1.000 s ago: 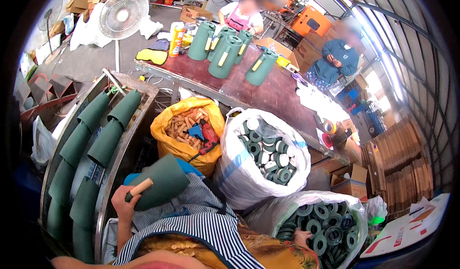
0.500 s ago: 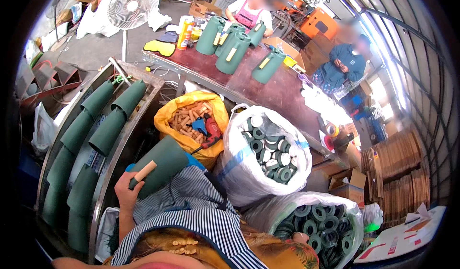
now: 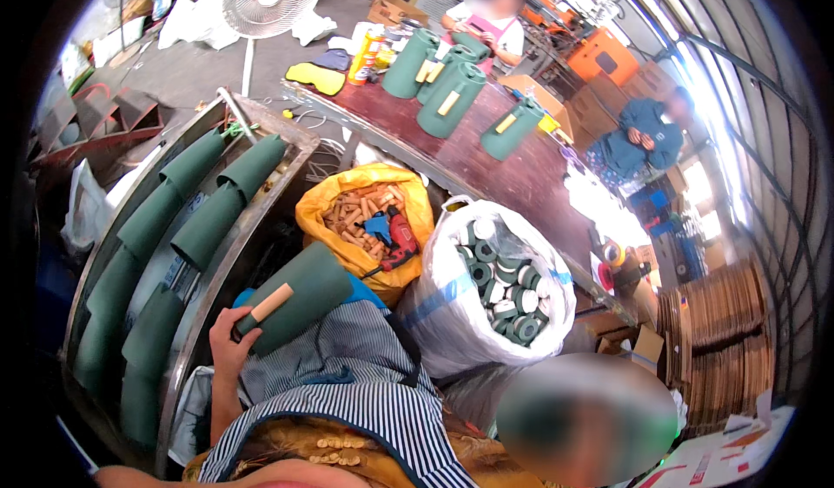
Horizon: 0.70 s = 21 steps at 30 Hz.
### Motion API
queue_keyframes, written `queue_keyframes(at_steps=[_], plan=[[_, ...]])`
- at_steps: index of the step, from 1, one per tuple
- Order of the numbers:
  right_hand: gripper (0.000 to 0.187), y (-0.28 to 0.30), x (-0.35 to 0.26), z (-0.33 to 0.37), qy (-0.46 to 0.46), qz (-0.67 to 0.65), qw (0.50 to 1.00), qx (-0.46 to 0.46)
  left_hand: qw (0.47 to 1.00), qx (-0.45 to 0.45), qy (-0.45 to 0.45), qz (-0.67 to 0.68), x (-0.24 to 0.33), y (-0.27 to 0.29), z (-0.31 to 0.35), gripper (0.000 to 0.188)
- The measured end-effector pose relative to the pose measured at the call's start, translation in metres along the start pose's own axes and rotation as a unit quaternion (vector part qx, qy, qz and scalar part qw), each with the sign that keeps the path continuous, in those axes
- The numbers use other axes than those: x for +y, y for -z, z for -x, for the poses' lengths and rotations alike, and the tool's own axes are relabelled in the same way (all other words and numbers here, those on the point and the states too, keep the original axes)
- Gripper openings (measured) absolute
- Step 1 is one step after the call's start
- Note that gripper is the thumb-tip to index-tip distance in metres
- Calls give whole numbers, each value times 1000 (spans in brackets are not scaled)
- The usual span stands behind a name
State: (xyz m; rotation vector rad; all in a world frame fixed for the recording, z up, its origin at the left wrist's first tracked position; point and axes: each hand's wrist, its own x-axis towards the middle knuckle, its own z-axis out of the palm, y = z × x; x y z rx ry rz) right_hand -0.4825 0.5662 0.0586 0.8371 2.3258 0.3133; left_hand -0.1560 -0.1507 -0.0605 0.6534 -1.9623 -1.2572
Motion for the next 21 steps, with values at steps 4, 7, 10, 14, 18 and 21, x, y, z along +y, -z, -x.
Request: queue_keyframes(at_steps=[4,7,10,14,18,21], plan=[[61,76,-127,137,349,-84,933,13,999,4,-34,-23,9,-6,-7,45],[56,45,-256,241,601,-243,752,-120,993,85,-78,-34,-13,-2,-5,43],[63,-32,-371,267,608,-296,600,-427,989,138,15,43,-14,20,8,37],[63,-123,-401,214,509,-381,549,-542,977,181,27,110,4,30,21,35],[55,-159,-416,188,734,-398,518,-185,974,173,69,132,-9,39,24,41],[63,-131,-402,260,901,-107,365,210,968,190,98,131,-2,34,36,39]])
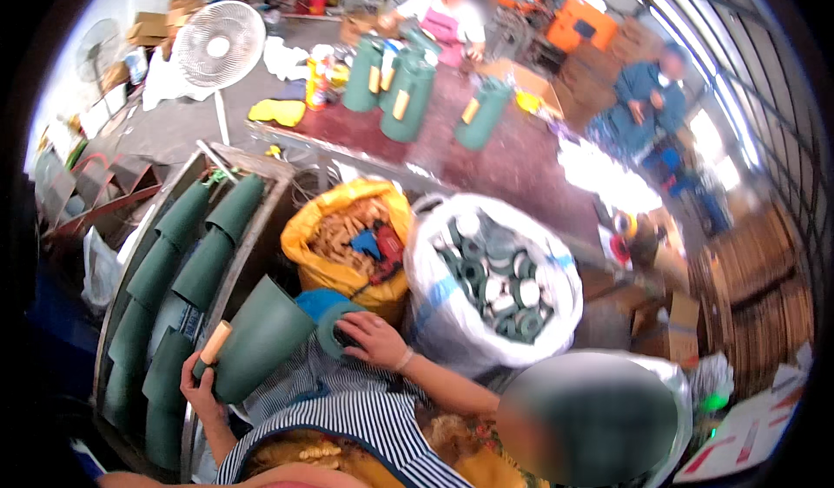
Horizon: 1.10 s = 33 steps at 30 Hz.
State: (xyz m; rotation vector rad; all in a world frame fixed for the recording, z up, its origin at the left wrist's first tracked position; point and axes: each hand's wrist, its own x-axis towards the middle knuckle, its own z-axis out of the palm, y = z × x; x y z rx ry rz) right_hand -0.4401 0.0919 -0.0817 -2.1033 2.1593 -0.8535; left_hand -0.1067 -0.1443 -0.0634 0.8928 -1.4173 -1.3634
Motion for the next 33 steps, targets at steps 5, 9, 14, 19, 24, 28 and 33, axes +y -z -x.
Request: queue_keyframes(at_steps=[5,9,14,19,24,28,33], plan=[[65,-7,7,29,43,98,994,-15,998,-5,14,63,18,-36,18,38],[65,-15,-5,46,17,135,990,18,999,-11,2,49,34,-32,26,37],[50,-12,-5,2,-95,118,976,-156,999,9,-47,24,11,-13,25,43],[43,71,1,-47,-260,-535,776,209,993,-30,-29,114,84,-69,23,40],[43,116,-70,-69,-45,-279,935,215,990,-50,-60,119,105,-62,38,42],[54,119,-88,-59,-64,-337,906,248,990,-76,-86,81,115,-56,45,45],[62,129,-99,-51,-26,-260,930,258,984,-119,-85,105,118,-58,29,45]])
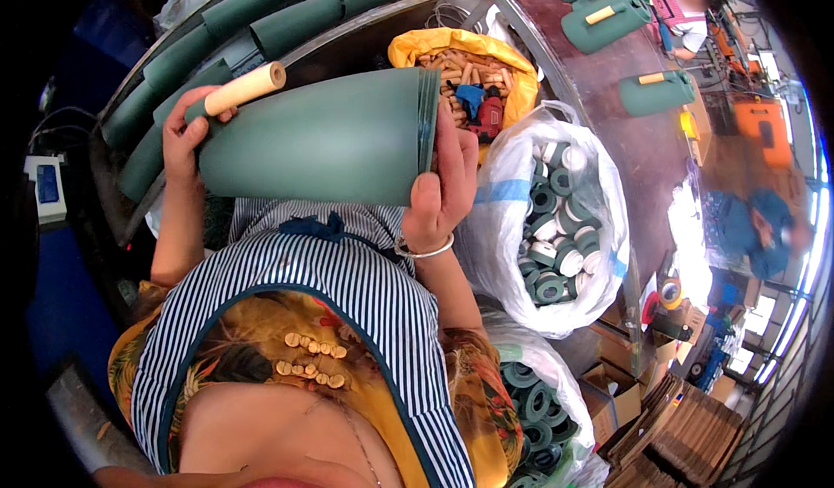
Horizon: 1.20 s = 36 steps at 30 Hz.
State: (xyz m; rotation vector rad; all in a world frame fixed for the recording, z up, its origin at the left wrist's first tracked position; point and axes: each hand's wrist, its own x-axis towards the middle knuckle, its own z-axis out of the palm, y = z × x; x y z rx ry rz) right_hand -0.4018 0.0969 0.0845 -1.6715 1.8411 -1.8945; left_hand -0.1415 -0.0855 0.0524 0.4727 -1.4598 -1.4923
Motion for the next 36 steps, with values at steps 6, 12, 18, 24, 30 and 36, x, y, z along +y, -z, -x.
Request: queue_keyframes(at_steps=[6,12,18,24,30,36], plan=[[53,19,0,8,167,-1,984,-63,941,-90,244,217,-14,3,-49,37],[53,18,20,-6,-55,-18,998,-6,993,-88,77,31,-11,-13,-69,37],[53,22,22,-30,-121,-80,989,-3,997,-45,59,1,-11,-33,-57,44],[73,37,37,-51,-149,-213,965,-26,991,-6,-52,-126,0,-30,-54,51],[98,26,34,-63,-237,-244,934,-110,934,-86,-245,-245,14,-18,-63,43],[98,22,52,-57,-315,-388,857,-129,934,-142,-264,-193,22,-23,-62,39]])
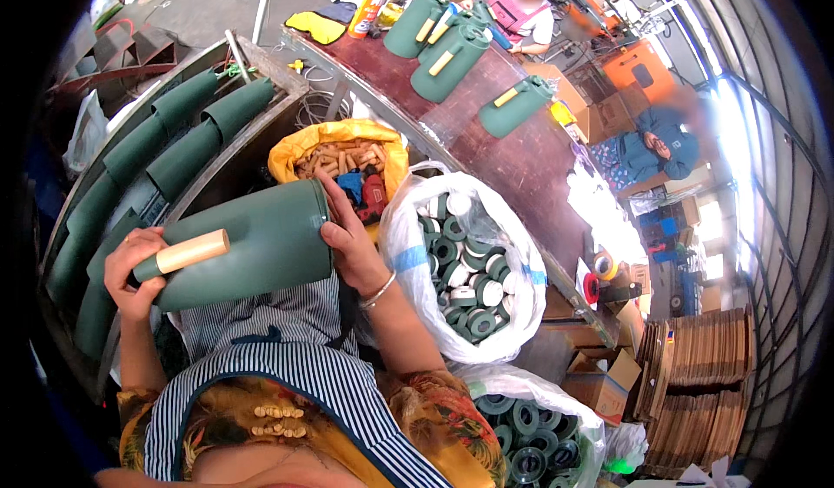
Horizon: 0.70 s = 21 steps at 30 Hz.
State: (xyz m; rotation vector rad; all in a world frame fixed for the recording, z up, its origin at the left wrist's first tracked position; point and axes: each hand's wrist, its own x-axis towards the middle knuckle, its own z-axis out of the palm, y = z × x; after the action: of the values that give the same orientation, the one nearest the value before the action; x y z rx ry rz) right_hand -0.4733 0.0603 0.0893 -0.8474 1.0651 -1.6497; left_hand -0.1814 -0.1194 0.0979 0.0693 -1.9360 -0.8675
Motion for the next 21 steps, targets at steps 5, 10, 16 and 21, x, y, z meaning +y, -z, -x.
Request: queue_keyframes(at_steps=[5,10,16,21], plan=[[104,-11,-8,-6,150,-57,982,97,959,142,227,93,-21,-3,41,43],[111,-10,-4,-8,178,185,966,-18,926,129,283,213,-40,2,46,45],[95,-22,9,-13,353,269,893,-79,866,126,340,345,-53,3,41,47],[88,-8,-2,-7,395,319,854,-116,784,84,398,469,-72,-10,14,46]])
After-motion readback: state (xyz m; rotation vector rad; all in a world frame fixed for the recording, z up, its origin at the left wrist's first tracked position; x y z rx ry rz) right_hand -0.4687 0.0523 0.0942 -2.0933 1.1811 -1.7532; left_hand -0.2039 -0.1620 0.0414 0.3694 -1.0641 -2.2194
